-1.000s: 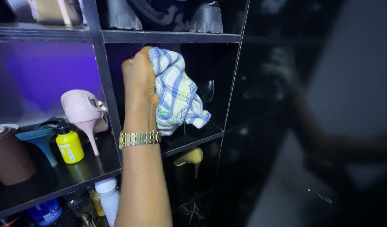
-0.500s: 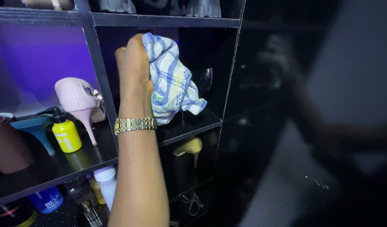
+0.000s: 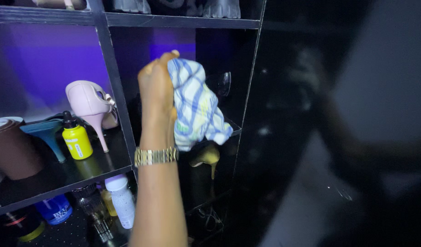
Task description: The person cleans a pair of black high-heeled shoes using a cloth, then places them back onto a shelf in a shoe rack.
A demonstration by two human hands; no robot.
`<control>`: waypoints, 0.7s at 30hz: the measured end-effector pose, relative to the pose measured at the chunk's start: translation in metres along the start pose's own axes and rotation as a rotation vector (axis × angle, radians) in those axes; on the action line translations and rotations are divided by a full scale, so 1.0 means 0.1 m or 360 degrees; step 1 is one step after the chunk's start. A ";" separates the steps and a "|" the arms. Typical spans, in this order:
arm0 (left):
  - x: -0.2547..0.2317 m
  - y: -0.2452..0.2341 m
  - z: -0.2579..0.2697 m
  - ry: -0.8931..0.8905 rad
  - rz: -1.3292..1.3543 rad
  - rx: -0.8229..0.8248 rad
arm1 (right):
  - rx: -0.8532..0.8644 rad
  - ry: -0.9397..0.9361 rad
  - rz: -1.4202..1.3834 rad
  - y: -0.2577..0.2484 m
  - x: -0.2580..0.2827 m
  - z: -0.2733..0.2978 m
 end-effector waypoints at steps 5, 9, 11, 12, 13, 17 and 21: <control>0.03 -0.05 0.45 -0.0093 -0.0054 0.0049 | 0.0195 -0.0072 -0.0474 0.15 0.10 0.04; 0.13 -0.16 0.75 -0.0176 -0.0180 0.0025 | 0.0391 -0.0954 -0.0129 0.51 0.51 0.17; 0.19 -0.23 0.90 -0.0189 -0.0200 0.0046 | 0.0231 -0.0952 -0.0164 0.68 0.75 0.22; 0.22 -0.26 0.96 -0.0157 -0.0274 0.0025 | 0.0066 -0.0950 -0.0198 0.74 0.87 0.25; 0.25 -0.30 1.02 -0.0125 -0.0348 0.0003 | 0.0070 -0.0949 -0.0199 0.82 0.98 0.29; 0.34 -0.45 1.29 -0.0186 -0.0402 -0.0039 | -0.0145 -0.0912 -0.0140 0.98 1.29 0.59; 0.42 -0.60 1.54 -0.0314 -0.0476 -0.0055 | -0.0214 -0.1016 -0.0079 1.07 1.48 0.71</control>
Point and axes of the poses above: each hand's wrist, its own z-axis away from the middle knuckle, its own y-axis out of the palm, x = y × z, the point moved 3 cm from there along -z, towards the middle knuckle, and after that the axes turned 5 degrees about -z, right-handed, at the moved point
